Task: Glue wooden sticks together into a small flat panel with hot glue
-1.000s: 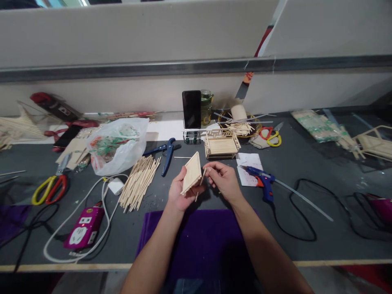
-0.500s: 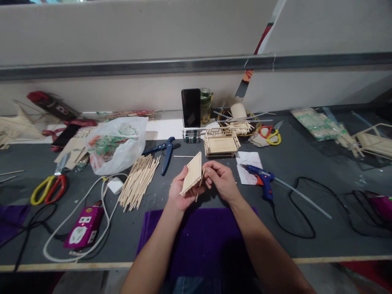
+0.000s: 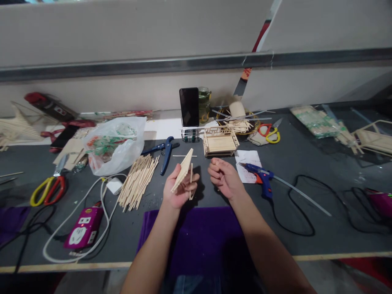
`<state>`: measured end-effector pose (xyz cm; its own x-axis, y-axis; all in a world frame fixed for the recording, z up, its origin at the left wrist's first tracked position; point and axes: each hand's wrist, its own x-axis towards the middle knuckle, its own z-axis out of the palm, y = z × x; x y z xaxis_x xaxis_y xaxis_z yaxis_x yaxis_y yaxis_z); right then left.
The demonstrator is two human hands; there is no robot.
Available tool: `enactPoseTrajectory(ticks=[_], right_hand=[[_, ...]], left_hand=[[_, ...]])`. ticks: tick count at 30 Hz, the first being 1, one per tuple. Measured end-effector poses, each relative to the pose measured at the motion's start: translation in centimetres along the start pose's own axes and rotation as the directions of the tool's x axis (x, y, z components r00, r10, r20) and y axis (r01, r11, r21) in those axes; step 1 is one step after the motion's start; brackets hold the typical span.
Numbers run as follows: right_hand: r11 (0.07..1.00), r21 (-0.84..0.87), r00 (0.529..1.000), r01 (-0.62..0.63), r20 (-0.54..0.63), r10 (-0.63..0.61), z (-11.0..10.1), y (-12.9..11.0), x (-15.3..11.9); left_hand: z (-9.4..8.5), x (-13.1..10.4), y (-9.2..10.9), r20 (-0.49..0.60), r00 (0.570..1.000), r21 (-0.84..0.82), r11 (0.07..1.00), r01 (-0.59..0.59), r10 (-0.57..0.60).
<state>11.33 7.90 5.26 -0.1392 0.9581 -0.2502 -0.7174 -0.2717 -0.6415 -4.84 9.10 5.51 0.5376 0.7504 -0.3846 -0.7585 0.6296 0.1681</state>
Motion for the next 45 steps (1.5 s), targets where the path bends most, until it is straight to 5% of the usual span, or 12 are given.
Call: enactPoseTrajectory(ticks=[8, 13, 17, 24, 30, 35, 40, 45], right_hand=[[0.987, -0.075, 0.988, -0.143, 0.041, 0.146, 0.0, 0.1, -0.8], [0.908, -0.312, 0.943, -0.278, 0.093, 0.321, 0.6, 2.4, -2.0], [0.884, -0.329, 0.927, -0.331, 0.062, 0.37, 1.0, 4.7, -2.1], [0.929, -0.249, 0.956, -0.273, 0.041, 0.292, 2.0, 6.3, -1.9], [0.944, -0.192, 0.955, -0.269, 0.072, 0.287, 2.2, 6.5, -1.9], [0.893, -0.412, 0.983, -0.182, -0.071, 0.167, 0.7, 6.3, -1.1], [0.595, -0.804, 0.994, 0.01, -0.056, -0.093, -0.6, 5.7, -0.9], [0.712, -0.7, 0.998, 0.06, 0.045, -0.039, 0.7, 5.9, -1.2]], left_hand=[[-0.7, -0.5, 1.1, 0.056, 0.965, -0.086, 0.964, -0.252, 0.257], [-0.5, -1.2, 1.8, 0.067, 0.903, -0.069, 0.905, -0.419, 0.424], [-0.5, -1.4, 1.7, 0.067, 0.859, -0.023, 0.862, -0.507, 0.507], [-0.7, -1.2, 0.7, 0.162, 0.881, -0.001, 0.893, -0.45, 0.444], [-0.7, -1.3, 0.8, 0.153, 0.812, -0.088, 0.827, -0.556, 0.563], [-0.9, -1.3, 1.4, 0.157, 0.803, -0.129, 0.818, -0.56, 0.575], [-0.8, -1.0, 1.4, 0.08, 0.822, -0.095, 0.825, -0.557, 0.564], [-0.3, -0.7, 0.8, 0.034, 0.857, -0.067, 0.857, -0.511, 0.514]])
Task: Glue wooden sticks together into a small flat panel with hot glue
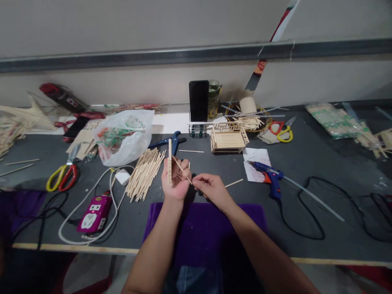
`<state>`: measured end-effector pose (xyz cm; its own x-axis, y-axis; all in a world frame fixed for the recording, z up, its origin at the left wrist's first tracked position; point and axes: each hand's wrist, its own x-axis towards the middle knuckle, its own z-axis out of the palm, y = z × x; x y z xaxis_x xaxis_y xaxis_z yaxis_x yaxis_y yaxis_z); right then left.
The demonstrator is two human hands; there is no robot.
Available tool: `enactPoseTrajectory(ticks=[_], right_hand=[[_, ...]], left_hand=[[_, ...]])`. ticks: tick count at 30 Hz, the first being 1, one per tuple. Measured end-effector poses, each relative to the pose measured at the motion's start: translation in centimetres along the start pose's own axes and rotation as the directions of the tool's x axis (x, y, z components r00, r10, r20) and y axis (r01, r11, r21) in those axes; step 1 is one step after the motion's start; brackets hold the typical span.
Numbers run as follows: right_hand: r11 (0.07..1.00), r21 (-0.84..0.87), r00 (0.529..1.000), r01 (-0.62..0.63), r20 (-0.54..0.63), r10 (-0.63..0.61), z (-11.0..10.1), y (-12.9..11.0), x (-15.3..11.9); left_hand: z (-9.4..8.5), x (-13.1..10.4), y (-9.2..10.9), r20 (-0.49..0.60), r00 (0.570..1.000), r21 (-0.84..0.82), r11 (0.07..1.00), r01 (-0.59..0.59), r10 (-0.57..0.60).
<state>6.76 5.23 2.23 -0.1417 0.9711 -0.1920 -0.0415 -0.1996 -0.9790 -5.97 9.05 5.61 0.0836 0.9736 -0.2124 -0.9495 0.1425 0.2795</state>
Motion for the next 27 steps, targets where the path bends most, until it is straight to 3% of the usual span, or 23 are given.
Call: enactPoseTrajectory(ticks=[3, 9, 11, 14, 16, 20, 24, 27], right_hand=[[0.999, -0.018, 0.999, 0.03, 0.016, -0.029, 0.5, -0.1, -0.1], [0.952, -0.267, 0.988, 0.152, 0.015, -0.153, 0.1, 0.0, -0.3], [0.954, -0.253, 0.987, 0.159, 0.047, -0.152, -0.1, -0.1, -0.4], [0.99, -0.106, 0.992, 0.092, 0.092, -0.082, 0.0, -0.1, -0.5], [0.996, 0.079, 0.99, -0.029, 0.143, 0.018, 0.4, -0.1, -0.6], [0.857, 0.419, 0.946, -0.299, 0.25, 0.208, 1.2, -0.1, -0.5], [0.746, 0.601, 0.955, -0.287, 0.116, 0.274, 0.5, -0.7, -0.2], [0.673, 0.692, 0.961, -0.261, 0.125, 0.245, -0.8, -1.3, 0.0]], left_hand=[[0.2, 0.0, -0.3, 0.005, 1.0, 0.0, 1.0, 0.02, -0.02], [0.3, -0.2, -0.6, -0.041, 0.997, 0.033, 0.997, 0.071, -0.07], [0.2, -0.2, -0.6, -0.021, 0.998, 0.013, 0.998, 0.06, -0.06], [-0.1, -0.3, -0.6, 0.016, 0.998, -0.034, 0.998, 0.055, -0.054], [-0.3, -0.3, -0.6, 0.042, 0.997, -0.058, 0.997, 0.059, -0.057], [-0.5, -0.3, -0.4, 0.075, 0.996, -0.064, 0.997, 0.047, -0.042], [-0.4, -0.2, 0.3, 0.078, 0.997, -0.058, 0.998, 0.014, -0.009], [-0.2, 0.3, 1.0, 0.041, 0.999, 0.023, 1.0, -0.01, 0.009]])
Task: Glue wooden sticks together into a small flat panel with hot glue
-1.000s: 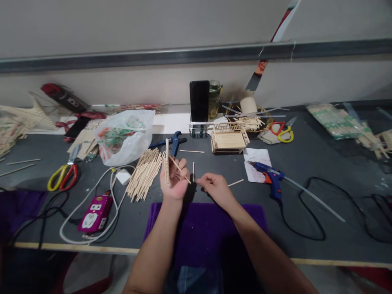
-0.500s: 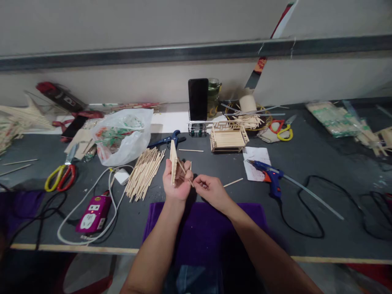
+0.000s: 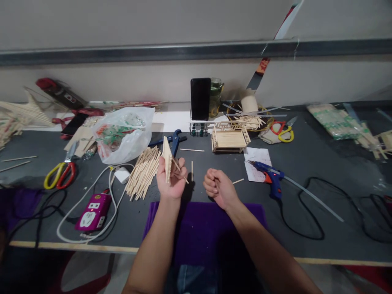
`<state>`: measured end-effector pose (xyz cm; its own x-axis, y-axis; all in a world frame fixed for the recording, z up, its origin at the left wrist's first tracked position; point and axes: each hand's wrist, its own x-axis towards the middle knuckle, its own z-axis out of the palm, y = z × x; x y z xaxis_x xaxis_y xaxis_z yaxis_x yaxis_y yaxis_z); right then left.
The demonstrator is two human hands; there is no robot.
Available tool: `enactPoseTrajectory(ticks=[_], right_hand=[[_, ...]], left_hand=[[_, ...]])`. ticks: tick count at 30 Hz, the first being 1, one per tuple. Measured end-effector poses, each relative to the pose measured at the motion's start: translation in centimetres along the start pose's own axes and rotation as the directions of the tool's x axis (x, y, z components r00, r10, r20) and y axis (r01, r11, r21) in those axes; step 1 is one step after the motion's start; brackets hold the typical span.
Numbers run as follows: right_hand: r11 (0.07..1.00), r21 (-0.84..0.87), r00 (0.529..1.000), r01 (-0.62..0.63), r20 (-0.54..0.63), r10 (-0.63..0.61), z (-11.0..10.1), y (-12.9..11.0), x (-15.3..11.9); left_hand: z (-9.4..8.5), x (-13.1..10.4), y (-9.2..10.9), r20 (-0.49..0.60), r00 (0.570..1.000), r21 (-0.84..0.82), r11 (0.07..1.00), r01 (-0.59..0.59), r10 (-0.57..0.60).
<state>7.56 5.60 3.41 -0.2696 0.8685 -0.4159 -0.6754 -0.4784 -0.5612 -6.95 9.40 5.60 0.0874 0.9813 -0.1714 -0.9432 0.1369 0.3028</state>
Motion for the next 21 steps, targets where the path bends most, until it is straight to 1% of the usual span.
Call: enactPoseTrajectory(ticks=[2, 3, 6, 7, 9, 12, 13, 14, 15, 16, 17, 18, 19, 20, 21], right_hand=[[1.0, 0.015, 1.0, 0.018, 0.019, -0.018, -0.3, -0.7, -0.1], [0.999, 0.005, 0.999, 0.051, 0.007, -0.051, -0.3, -0.9, -0.1], [0.979, -0.102, 0.983, 0.176, -0.042, -0.181, -0.4, -1.4, 0.1], [0.969, -0.147, 0.978, 0.197, -0.045, -0.206, -0.3, -1.5, 0.2], [0.956, -0.218, 0.977, 0.194, -0.047, -0.208, -0.3, -1.7, 0.7], [0.937, -0.318, 0.984, 0.145, -0.052, -0.17, -0.4, -1.8, 1.6], [0.913, -0.386, 0.984, 0.135, -0.058, -0.17, -0.4, -1.8, 1.9], [0.867, -0.481, 0.98, 0.135, -0.064, -0.188, -0.4, -1.7, 2.2], [0.787, -0.6, 0.973, 0.145, -0.057, -0.223, -0.3, -1.5, 2.4], [0.665, -0.729, 0.962, 0.159, -0.037, -0.27, -0.2, -1.3, 2.6], [0.507, -0.846, 0.949, 0.168, 0.0, -0.314, -0.1, -1.0, 2.7], [0.326, -0.931, 0.94, 0.162, 0.045, -0.339, 0.2, -0.6, 2.8], [0.148, -0.979, 0.937, 0.14, 0.082, -0.341, 0.5, -0.2, 2.7], [-0.01, -0.994, 0.941, 0.106, 0.103, -0.322, 0.8, 0.3, 2.6], [-0.139, -0.988, 0.952, 0.062, 0.101, -0.29, 1.1, 0.7, 2.5]], left_hand=[[0.0, 0.5, 0.5, -0.039, 0.999, 0.069, 0.998, -0.016, 0.019], [-0.1, 0.7, 0.6, -0.064, 0.997, 0.098, 0.995, -0.03, 0.036], [-0.3, 1.3, 1.0, -0.158, 0.98, 0.169, 0.981, -0.094, 0.121], [-0.4, 1.5, 1.0, -0.192, 0.969, 0.19, 0.974, -0.119, 0.156], [-0.4, 1.8, 0.8, -0.262, 0.937, 0.237, 0.956, -0.171, 0.233], [-0.4, 2.1, 0.2, -0.348, 0.856, 0.335, 0.904, -0.267, 0.382], [-0.5, 2.2, 0.0, -0.357, 0.829, 0.37, 0.88, -0.298, 0.431], [-0.6, 2.3, -0.2, -0.355, 0.807, 0.403, 0.857, -0.323, 0.471], [-0.7, 2.4, -0.3, -0.346, 0.796, 0.431, 0.838, -0.336, 0.497], [-0.9, 2.5, -0.4, -0.334, 0.794, 0.455, 0.824, -0.336, 0.508], [-1.1, 2.6, -0.5, -0.322, 0.799, 0.476, 0.816, -0.328, 0.509], [-1.3, 2.6, -0.5, -0.314, 0.804, 0.492, 0.811, -0.317, 0.505], [-1.5, 2.7, -0.6, -0.311, 0.81, 0.502, 0.809, -0.304, 0.497], [-1.7, 2.8, -0.6, -0.313, 0.813, 0.505, 0.811, -0.294, 0.49], [-1.9, 2.8, -0.6, -0.321, 0.816, 0.502, 0.817, -0.285, 0.481]])
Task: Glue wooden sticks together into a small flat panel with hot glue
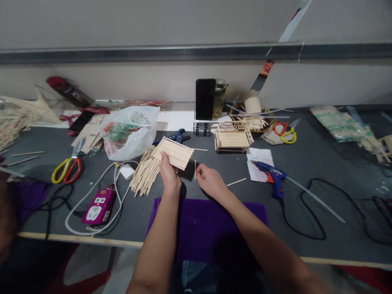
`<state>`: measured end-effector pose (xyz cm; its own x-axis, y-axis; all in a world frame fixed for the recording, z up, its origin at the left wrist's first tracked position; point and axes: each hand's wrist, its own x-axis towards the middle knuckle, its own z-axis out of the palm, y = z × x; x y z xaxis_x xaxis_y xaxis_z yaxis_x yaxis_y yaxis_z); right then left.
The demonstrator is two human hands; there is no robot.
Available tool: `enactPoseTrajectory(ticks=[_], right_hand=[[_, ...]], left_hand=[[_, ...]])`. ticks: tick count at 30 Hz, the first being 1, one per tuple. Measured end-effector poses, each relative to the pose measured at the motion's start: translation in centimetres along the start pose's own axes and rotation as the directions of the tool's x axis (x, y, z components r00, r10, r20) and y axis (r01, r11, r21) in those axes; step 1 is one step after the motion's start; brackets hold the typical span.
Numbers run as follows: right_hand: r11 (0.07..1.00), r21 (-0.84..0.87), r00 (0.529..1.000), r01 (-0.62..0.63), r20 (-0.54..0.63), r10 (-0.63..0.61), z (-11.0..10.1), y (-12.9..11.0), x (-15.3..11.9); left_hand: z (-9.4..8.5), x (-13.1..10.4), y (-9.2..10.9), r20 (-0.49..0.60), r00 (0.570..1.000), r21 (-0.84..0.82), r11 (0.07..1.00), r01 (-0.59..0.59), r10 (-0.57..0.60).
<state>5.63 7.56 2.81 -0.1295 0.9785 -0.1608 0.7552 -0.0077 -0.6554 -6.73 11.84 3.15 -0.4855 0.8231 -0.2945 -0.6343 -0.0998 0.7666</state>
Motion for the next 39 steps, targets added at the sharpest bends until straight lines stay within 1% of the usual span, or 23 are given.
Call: enactPoseTrajectory(ticks=[1, 3, 5, 7, 9, 11, 12, 14, 15, 17, 19, 21, 22, 24, 26, 28, 29, 30, 31, 32, 34, 36, 39], right_hand=[[0.994, -0.112, 0.999, -0.011, 0.034, 0.015, 0.3, -0.4, -0.2], [0.964, -0.267, 0.995, -0.022, 0.089, 0.048, 0.9, -1.0, -0.6], [0.943, -0.332, 0.992, -0.024, 0.108, 0.063, 1.2, -1.1, -0.7], [0.95, -0.309, 0.995, -0.045, 0.07, 0.07, 1.1, -0.6, -0.6], [0.978, -0.189, 0.995, -0.092, -0.041, 0.086, 0.5, 0.5, -0.4], [0.993, 0.043, 0.974, -0.106, -0.198, 0.112, -0.5, 1.7, -0.3], [0.98, 0.184, 0.955, -0.079, -0.269, 0.127, -1.1, 2.3, -0.3], [0.894, 0.447, 0.923, 0.009, -0.347, 0.165, -2.0, 3.3, -0.5], [0.83, 0.556, 0.918, 0.043, -0.35, 0.187, -2.3, 3.6, -0.6], [0.695, 0.717, 0.927, 0.056, -0.297, 0.231, -2.7, 3.9, -0.7], [0.587, 0.809, 0.94, 0.022, -0.217, 0.264, -2.7, 3.8, -0.8], [0.528, 0.849, 0.951, -0.017, -0.149, 0.27, -2.5, 3.6, -0.8], [0.514, 0.857, 0.957, -0.031, -0.123, 0.264, -2.4, 3.6, -0.8], [0.509, 0.86, 0.967, -0.049, -0.087, 0.241, -2.2, 3.4, -0.8], [0.543, 0.839, 0.973, -0.039, -0.092, 0.211, -1.9, 3.3, -0.8], [0.623, 0.782, 0.975, 0.005, -0.143, 0.173, -1.6, 3.1, -0.9], [0.672, 0.74, 0.973, 0.034, -0.179, 0.148, -1.5, 3.0, -1.0], [0.719, 0.692, 0.969, 0.061, -0.214, 0.123, -1.4, 2.9, -1.1], [0.758, 0.647, 0.965, 0.083, -0.242, 0.1, -1.3, 2.7, -1.2], [0.784, 0.613, 0.962, 0.099, -0.261, 0.083, -1.2, 2.5, -1.2], [0.781, 0.616, 0.969, 0.106, -0.239, 0.057, -1.0, 2.1, -1.4], [0.681, 0.731, 0.991, 0.051, -0.122, 0.057, -1.0, 1.9, -1.5], [0.437, 0.894, 0.995, -0.101, 0.084, 0.059, -1.3, 1.9, -1.5]], left_hand=[[-0.1, 0.1, -0.1, -0.005, 1.0, -0.002, 1.0, 0.014, -0.014], [-0.1, 0.1, -0.4, -0.012, 0.999, -0.002, 0.999, 0.047, -0.047], [-0.1, 0.1, -0.6, -0.006, 0.997, 0.009, 0.997, 0.08, -0.08], [0.0, 0.1, -0.8, 0.0, 0.994, 0.021, 0.994, 0.105, -0.105], [0.0, 0.0, -0.9, 0.008, 0.995, 0.023, 0.995, 0.095, -0.095], [-0.1, -0.1, -0.9, 0.025, 0.999, 0.044, 0.998, 0.046, -0.047], [-0.1, -0.1, -0.9, 0.047, 0.999, 0.075, 0.997, 0.014, -0.018], [-0.5, -0.2, -0.9, 0.136, 0.991, 0.184, 0.982, -0.045, 0.02], [-0.7, -0.2, -0.9, 0.197, 0.98, 0.256, 0.964, -0.07, 0.019], [-1.2, -0.1, -1.1, 0.319, 0.948, 0.423, 0.896, -0.138, -0.005], [-1.7, 0.2, -1.3, 0.393, 0.92, 0.584, 0.776, -0.238, -0.013], [-2.0, 0.5, -1.4, 0.44, 0.898, 0.688, 0.646, -0.331, -0.008], [-2.1, 0.6, -1.5, 0.457, 0.889, 0.714, 0.601, -0.359, -0.012], [-2.0, 0.5, -1.3, 0.465, 0.885, 0.742, 0.552, -0.379, -0.017], [-1.8, 0.2, -1.0, 0.448, 0.891, 0.753, 0.508, -0.419, 0.07], [-1.5, -0.3, -0.6, 0.441, 0.868, 0.739, 0.457, -0.495, 0.227], [-1.3, -0.7, -0.4, 0.454, 0.848, 0.719, 0.45, -0.53, 0.274], [-1.1, -1.1, -0.3, 0.475, 0.836, 0.688, 0.477, -0.547, 0.273], [-0.9, -1.4, -0.3, 0.504, 0.835, 0.65, 0.539, -0.535, 0.221], [-0.6, -1.8, -0.2, 0.537, 0.835, 0.611, 0.625, -0.486, 0.124], [-0.3, -2.4, -0.3, 0.575, 0.812, 0.553, 0.779, -0.296, -0.1], [-0.1, -2.8, -0.2, 0.556, 0.787, 0.532, 0.842, -0.089, -0.268], [0.0, -2.8, 0.0, 0.475, 0.791, 0.518, 0.849, 0.103, -0.386]])
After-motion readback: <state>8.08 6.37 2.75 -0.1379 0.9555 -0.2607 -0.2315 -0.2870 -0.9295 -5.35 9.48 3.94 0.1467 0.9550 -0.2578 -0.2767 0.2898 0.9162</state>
